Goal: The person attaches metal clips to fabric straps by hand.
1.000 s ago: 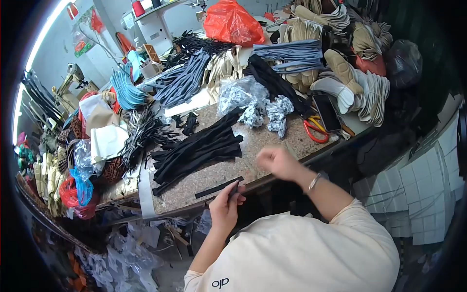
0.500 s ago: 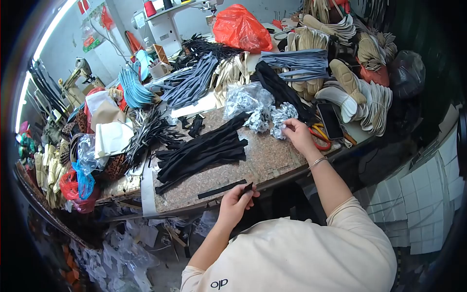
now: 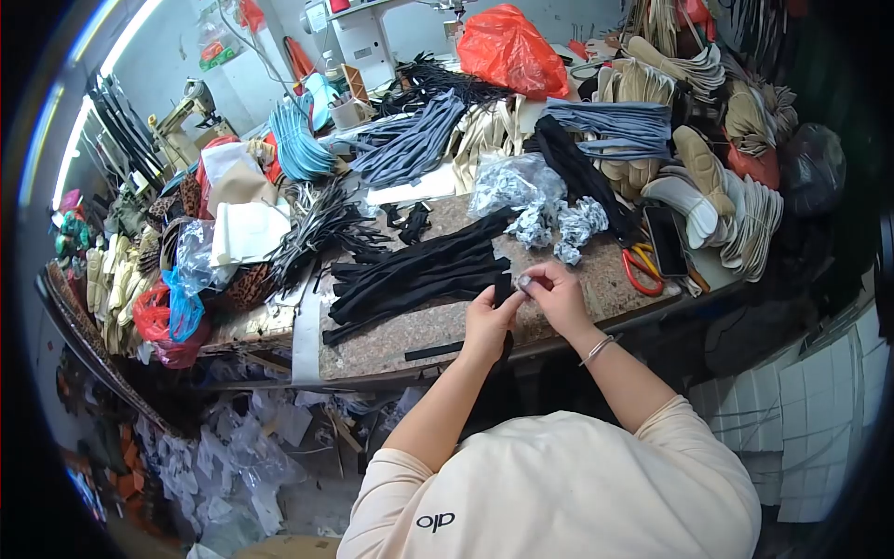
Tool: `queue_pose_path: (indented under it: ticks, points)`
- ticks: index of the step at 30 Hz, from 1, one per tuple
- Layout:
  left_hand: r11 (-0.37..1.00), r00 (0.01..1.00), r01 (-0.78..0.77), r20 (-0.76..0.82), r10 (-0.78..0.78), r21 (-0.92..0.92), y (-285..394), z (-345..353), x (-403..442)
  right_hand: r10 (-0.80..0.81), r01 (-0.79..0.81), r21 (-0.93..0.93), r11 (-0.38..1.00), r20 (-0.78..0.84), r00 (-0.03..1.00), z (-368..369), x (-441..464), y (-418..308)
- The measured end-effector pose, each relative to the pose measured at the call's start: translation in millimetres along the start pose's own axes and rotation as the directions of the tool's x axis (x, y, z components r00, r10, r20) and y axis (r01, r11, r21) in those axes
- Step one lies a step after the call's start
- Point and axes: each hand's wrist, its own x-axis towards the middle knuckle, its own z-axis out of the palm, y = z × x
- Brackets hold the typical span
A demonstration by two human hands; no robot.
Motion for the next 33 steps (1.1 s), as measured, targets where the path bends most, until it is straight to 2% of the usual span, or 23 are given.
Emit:
queue_pose_path:
  ticks: [2, 4, 5, 9, 10, 14, 15, 17, 19, 20, 22, 24, 25, 27, 29, 30, 33]
  points:
    - [0.999, 0.998, -0.032, -0.049, 0.032, -0.001, -4.3, -0.1, -3.1, -0.168, 0.161, -0.244, 0.956, -0.006, 0.986, 3.2, -5.5, -0.6]
    - [0.998, 0.994, -0.064, -0.092, 0.064, 0.004, -5.4, 0.3, -3.6, -0.332, 0.303, -0.471, 0.829, 0.023, 0.943, 6.5, -9.4, -2.2]
    - [0.998, 0.994, -0.063, -0.091, 0.063, 0.005, -3.1, 1.5, -5.5, -0.331, 0.302, -0.470, 0.829, 0.021, 0.943, 9.1, -12.7, -3.3]
    - [0.941, 0.962, -0.220, -0.104, 0.254, 0.258, 10.0, 7.6, -16.3, -0.437, 0.376, -0.390, 0.840, -0.079, 0.896, 20.2, -22.9, -7.4]
    - [0.940, 0.962, -0.220, -0.101, 0.253, 0.261, 9.5, 7.8, -15.8, -0.438, 0.375, -0.390, 0.841, -0.083, 0.895, 21.9, -23.3, -7.0]
    - [0.868, 0.931, -0.320, -0.044, 0.362, 0.380, 4.3, 8.4, -14.8, -0.203, 0.202, -0.031, 0.979, -0.252, 0.946, 26.9, -26.4, -4.5]
    - [0.868, 0.931, -0.320, -0.040, 0.362, 0.380, 4.8, 8.7, -14.3, -0.204, 0.203, -0.032, 0.979, -0.256, 0.945, 25.8, -26.8, -5.8]
    - [0.826, 0.918, -0.343, -0.028, 0.396, 0.447, 7.5, 7.5, -14.4, -0.432, 0.387, -0.243, 0.889, -0.168, 0.886, 23.2, -29.8, -12.3]
    - [0.779, 0.902, -0.363, -0.017, 0.431, 0.511, 10.1, 6.4, -15.2, -0.616, 0.549, -0.420, 0.722, -0.031, 0.787, 20.8, -32.6, -18.3]
    - [0.780, 0.902, -0.363, -0.017, 0.430, 0.510, 10.7, 7.2, -16.4, -0.616, 0.549, -0.421, 0.722, -0.030, 0.787, 19.3, -34.4, -19.5]
    - [0.906, 0.940, -0.310, -0.046, 0.337, 0.289, 13.2, 9.4, -19.4, -0.597, 0.551, -0.364, 0.751, -0.017, 0.802, 16.0, -38.9, -20.5]
    - [0.970, 0.970, -0.235, -0.048, 0.238, 0.055, 16.4, 9.1, -21.1, -0.579, 0.550, -0.303, 0.778, -0.005, 0.816, 16.1, -42.6, -22.3]
    - [0.970, 0.970, -0.236, -0.049, 0.239, 0.057, 19.3, 6.4, -20.6, -0.579, 0.551, -0.301, 0.778, -0.006, 0.815, 17.2, -45.3, -26.5]
    - [0.975, 0.967, -0.215, -0.152, 0.203, -0.065, 30.4, -3.4, -17.2, -0.571, 0.610, -0.265, 0.747, 0.216, 0.792, 18.3, -53.7, -43.0]
    - [0.962, 0.957, -0.201, -0.247, 0.152, -0.187, 37.3, -9.1, -14.7, -0.539, 0.660, -0.217, 0.719, 0.425, 0.727, 18.4, -58.6, -52.8]
    - [0.963, 0.958, -0.197, -0.243, 0.150, -0.183, 38.8, -8.0, -16.3, -0.541, 0.659, -0.218, 0.720, 0.419, 0.729, 17.5, -56.2, -52.3]
    - [0.977, 0.974, -0.185, -0.155, 0.168, -0.103, 44.4, 1.1, -32.7, -0.437, 0.501, -0.258, 0.826, 0.268, 0.859, 6.9, -38.7, -47.8]
